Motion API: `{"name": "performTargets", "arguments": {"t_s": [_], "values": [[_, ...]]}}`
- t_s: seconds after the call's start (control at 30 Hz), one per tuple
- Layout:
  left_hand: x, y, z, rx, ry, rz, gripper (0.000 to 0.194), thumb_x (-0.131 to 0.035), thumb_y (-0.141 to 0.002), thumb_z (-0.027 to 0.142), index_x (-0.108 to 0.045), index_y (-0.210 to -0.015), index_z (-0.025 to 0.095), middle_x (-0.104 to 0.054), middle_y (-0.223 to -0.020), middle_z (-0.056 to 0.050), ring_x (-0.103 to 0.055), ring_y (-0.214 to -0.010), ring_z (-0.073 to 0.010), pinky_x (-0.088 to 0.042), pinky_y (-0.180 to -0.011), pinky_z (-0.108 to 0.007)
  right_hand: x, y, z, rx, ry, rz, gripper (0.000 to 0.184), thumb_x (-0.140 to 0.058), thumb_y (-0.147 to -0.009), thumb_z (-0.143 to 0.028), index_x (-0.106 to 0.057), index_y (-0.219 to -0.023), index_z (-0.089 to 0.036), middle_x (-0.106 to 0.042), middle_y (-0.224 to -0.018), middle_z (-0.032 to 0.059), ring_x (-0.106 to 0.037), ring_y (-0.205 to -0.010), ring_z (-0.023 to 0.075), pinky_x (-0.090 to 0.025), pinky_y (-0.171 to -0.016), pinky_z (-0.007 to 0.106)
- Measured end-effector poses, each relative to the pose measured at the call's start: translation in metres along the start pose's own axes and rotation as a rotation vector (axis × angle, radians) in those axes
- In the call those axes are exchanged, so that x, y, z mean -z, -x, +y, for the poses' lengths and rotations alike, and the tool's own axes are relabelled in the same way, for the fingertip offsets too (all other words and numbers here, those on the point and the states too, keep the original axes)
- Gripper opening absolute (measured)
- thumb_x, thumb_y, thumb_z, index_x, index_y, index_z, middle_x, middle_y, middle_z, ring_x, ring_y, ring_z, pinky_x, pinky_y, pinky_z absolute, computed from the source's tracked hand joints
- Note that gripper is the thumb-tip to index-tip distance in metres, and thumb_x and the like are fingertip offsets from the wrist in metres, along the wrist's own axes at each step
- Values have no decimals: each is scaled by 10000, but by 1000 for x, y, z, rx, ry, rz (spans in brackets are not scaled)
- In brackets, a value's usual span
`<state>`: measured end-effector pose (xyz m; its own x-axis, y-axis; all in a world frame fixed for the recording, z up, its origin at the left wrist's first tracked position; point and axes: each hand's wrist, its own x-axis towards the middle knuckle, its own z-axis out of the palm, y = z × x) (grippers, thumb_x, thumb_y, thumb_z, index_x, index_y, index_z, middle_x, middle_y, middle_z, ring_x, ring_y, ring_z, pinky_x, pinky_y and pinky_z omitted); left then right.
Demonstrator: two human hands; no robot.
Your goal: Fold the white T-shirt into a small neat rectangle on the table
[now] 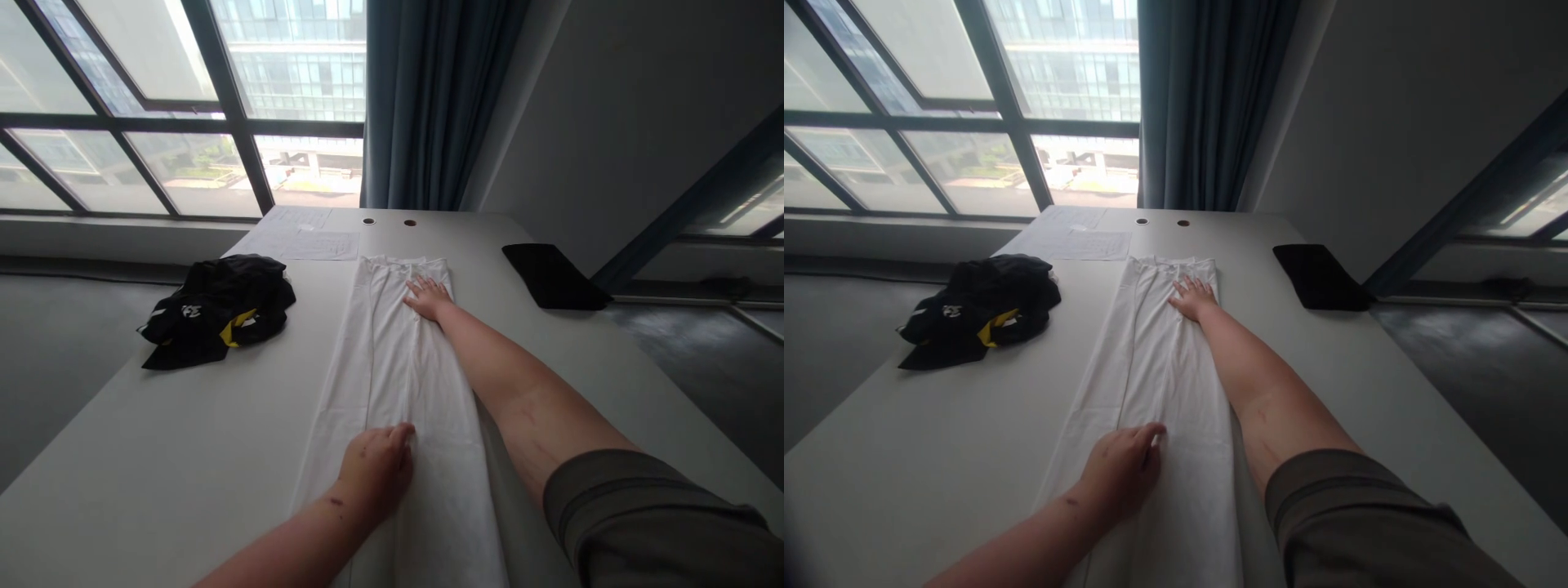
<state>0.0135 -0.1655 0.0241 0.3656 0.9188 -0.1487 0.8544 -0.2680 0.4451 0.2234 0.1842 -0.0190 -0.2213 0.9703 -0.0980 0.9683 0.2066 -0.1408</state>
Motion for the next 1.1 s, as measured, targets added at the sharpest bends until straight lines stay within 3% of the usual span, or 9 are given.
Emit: {"name": "performTargets", "arguments": {"t_s": [0.1,0.2,0.33,0.4,0.53,0.7,0.8,0.97,1.1], "values": [[-1,-3,-2,-63,42,42,289,-545,-953,220,-693,-1196,265,-786,-1062,-46,-722,-1002,-252,-557,-927,-380,4,2,-3,47,5,70,689,-357,-1025,-614,-350,-1642,-307,-235,-1739,68,-197,-1581,343,-142,-1267,563],[-2,-3,-4,-146,67,65,281,-573,-937,221,-698,-1186,256,-777,-1062,-41,-695,-1027,-254,-555,-954,-385,10,11,-13,31,23,233,583,-390,-1030,-460,-496,-1558,-235,-384,-1665,125,-324,-1511,335,-188,-1252,544],[1,-1,-4,-182,36,80,303,-585,-920,194,-691,-1201,241,-750,-1070,-62,-658,-1031,-257,-549,-942,-391,13,47,-40,-3,23,338,495,-423,-1019,-374,-592,-1460,-227,-445,-1612,152,-353,-1481,351,-171,-1244,606],[5,0,-3,-165,2,88,301,-593,-912,192,-685,-1195,239,-729,-1096,-73,-642,-1042,-266,-537,-940,-409,7,83,-54,28,-19,312,491,-446,-1021,-414,-572,-1474,-274,-436,-1621,134,-331,-1502,348,-189,-1234,644],[11,2,1,-85,-76,80,204,-587,-908,189,-681,-1087,224,-712,-1086,-85,-642,-1039,-274,-511,-922,-422,-13,183,-67,266,-81,253,565,-511,-1010,-422,-464,-1562,-312,-387,-1659,129,-324,-1530,327,-204,-1238,655],[10,6,5,-106,-75,50,183,-569,-932,194,-671,-1082,222,-758,-1034,-64,-695,-1003,-258,-486,-929,-409,-20,317,-64,465,-176,183,677,-610,-967,-402,-418,-1605,-283,-329,-1686,157,-336,-1538,333,-347,-1221,566],[11,5,5,-99,-64,58,192,-559,-959,215,-665,-1119,218,-778,-987,-53,-719,-975,-246,-482,-919,-386,-20,383,-69,591,-246,100,745,-733,-868,-485,-499,-1549,-296,-482,-1584,150,-451,-1461,342,-321,-1242,572],[25,14,5,-133,-104,41,166,-602,-956,235,-686,-1098,215,-776,-987,-49,-712,-995,-240,-480,-923,-362,-21,442,-74,622,-336,91,634,-785,-800,-555,-666,-1347,-257,-614,-1411,154,-557,-1344,336,-273,-1249,617],[32,56,-1,-289,-160,35,174,-647,-950,253,-698,-1116,242,-740,-1141,-59,-662,-1106,-259,-470,-987,-411,-20,459,-66,702,-323,150,391,-731,-902,-447,-715,-1243,-257,-664,-1307,122,-607,-1237,289,-348,-1216,581]]}}
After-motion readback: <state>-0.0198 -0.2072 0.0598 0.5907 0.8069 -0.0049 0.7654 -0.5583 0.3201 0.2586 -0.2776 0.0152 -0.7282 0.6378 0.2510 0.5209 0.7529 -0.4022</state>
